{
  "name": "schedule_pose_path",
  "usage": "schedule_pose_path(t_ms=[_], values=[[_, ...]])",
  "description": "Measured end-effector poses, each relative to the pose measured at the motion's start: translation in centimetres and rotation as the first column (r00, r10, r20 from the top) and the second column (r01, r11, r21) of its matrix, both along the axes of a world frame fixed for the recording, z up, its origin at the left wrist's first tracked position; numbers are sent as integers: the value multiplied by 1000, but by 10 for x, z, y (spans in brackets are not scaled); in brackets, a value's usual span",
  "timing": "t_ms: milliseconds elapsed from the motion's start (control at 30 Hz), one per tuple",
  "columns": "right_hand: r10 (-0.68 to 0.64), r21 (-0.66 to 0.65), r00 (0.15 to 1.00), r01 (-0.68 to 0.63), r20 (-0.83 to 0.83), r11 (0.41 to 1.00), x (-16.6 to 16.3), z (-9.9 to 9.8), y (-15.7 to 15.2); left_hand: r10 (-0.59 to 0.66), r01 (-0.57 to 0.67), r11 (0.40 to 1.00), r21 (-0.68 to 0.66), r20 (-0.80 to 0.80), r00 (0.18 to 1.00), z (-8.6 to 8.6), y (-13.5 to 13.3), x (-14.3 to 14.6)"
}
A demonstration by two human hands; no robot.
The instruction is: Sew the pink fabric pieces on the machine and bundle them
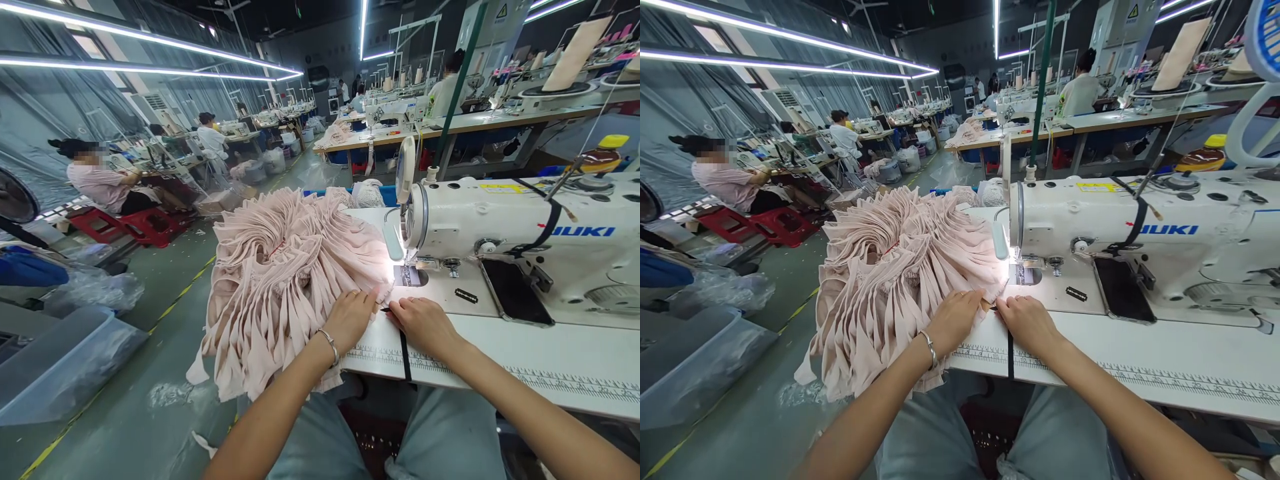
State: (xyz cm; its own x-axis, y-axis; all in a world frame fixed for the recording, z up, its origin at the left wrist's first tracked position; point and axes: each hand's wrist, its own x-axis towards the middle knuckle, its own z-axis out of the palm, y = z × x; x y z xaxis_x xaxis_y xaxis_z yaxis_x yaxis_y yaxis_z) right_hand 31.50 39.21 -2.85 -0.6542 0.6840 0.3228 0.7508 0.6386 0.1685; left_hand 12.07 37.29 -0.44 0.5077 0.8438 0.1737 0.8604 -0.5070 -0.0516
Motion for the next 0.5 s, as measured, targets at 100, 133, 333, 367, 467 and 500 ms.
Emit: schedule_pose_path(t_ms=[100, 133, 333, 367, 467, 500], values=[[-42, -11, 999, 42, -21, 999, 7, 4, -4, 61, -63, 997, -35, -47, 997, 0, 4, 4], [-59, -12, 998, 59, -29, 998, 10, 5, -5, 64, -66, 997, -27, -68, 996, -1, 1, 2], [-79, -2, 995, 79, -58, 997, 11, 7, -12, -19, 44, 966, 255, -101, 995, -10, -32, -27], [-59, -2, 997, 59, -58, 998, 8, 6, -13, -31, 57, 957, 284, -95, 995, -12, -36, -31], [17, -1, 998, -17, -57, 1000, -5, 3, -15, -65, 92, 945, 313, -97, 993, -14, -38, -36], [41, 3, 998, -41, -52, 999, -10, 2, -16, -69, 100, 944, 315, -106, 992, -14, -36, -35]])
